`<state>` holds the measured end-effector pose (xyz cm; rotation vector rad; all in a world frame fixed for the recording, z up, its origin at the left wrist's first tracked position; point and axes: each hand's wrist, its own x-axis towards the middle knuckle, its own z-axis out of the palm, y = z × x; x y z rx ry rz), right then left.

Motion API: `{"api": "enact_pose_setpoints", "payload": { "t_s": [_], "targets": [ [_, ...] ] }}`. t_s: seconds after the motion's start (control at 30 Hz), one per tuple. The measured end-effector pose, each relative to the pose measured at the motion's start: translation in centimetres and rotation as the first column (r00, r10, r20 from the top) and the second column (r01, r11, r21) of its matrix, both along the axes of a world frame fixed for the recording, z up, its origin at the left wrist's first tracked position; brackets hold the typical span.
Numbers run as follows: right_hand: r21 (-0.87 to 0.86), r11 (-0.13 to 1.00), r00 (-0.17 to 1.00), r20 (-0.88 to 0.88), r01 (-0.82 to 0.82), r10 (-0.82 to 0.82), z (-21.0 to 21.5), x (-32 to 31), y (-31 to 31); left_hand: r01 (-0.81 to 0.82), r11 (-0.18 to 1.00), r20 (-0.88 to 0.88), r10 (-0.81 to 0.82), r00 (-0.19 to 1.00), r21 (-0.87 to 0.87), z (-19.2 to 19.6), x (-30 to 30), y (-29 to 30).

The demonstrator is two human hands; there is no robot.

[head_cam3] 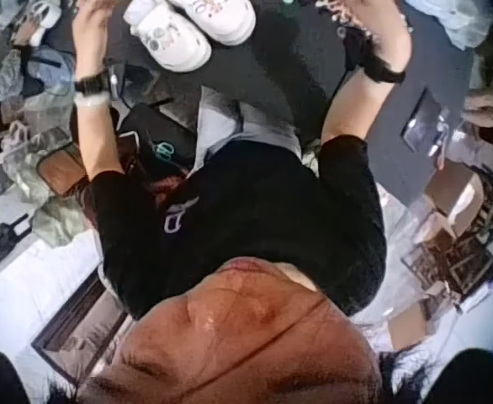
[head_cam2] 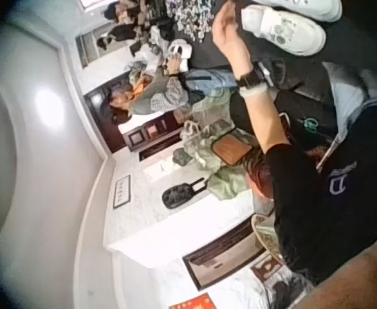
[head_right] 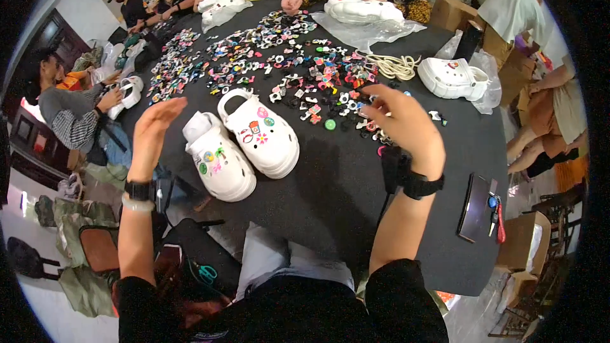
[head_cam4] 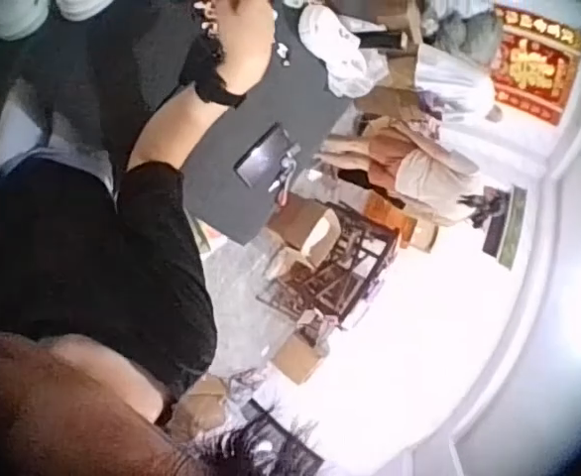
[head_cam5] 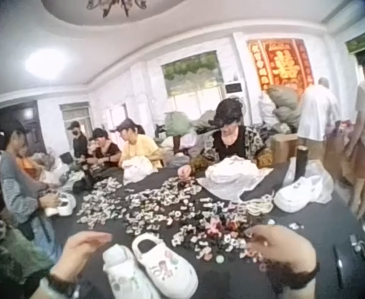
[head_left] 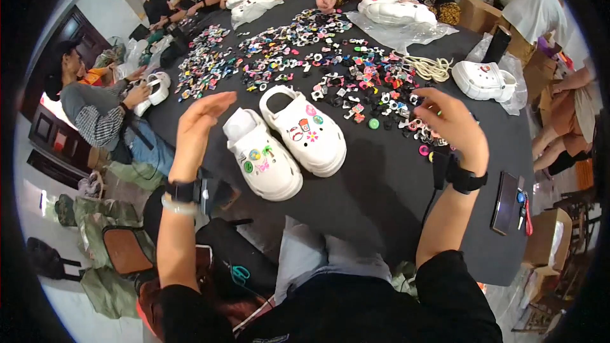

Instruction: The recorder attaches decorative plastic charms to the holes of white clog-style shoes.

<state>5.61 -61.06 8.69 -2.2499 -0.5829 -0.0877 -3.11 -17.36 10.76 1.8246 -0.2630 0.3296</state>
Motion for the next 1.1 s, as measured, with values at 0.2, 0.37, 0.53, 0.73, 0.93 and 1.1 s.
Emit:
{"api": "enact_pose_setpoints", "payload": {
  "t_s": [0.2, 0.37, 0.53, 0.73, 0.93, 1.1],
  "targets": [
    [0.160, 0.987, 0.997, 0.081, -0.018, 0.005, 2.0, -2.3, -3.0, -0.143, 0.947, -0.099, 0.178, 0.979, 0.288, -1.8, -14.8, -5.7],
    [0.162, 0.980, 0.991, 0.091, -0.114, 0.100, 3.9, -3.7, -0.9, -0.266, 0.931, -0.534, 0.361, 0.764, 0.250, -11.4, -24.1, -5.8],
    [0.236, 0.913, 0.940, 0.003, -0.333, 0.342, 4.7, -5.1, 0.2, -0.107, 0.746, -0.232, 0.335, 0.913, 0.657, -10.3, -24.1, -6.9],
    [0.378, 0.662, 0.734, 0.078, -0.648, 0.674, 4.8, -4.9, 1.0, -0.324, 0.717, -0.012, 0.421, 0.907, 0.617, -8.2, -19.0, -6.7],
    [0.570, 0.148, 0.456, 0.446, -0.808, 0.770, 1.8, -2.9, 1.8, -0.456, 0.648, 0.140, 0.478, 0.867, 0.611, -8.7, -13.8, -6.9],
    [0.530, 0.180, 0.483, 0.516, -0.829, 0.707, 2.5, -2.6, -0.7, -0.434, 0.539, 0.197, 0.441, 0.876, 0.722, -9.6, -10.5, -8.0]
  ]
}}
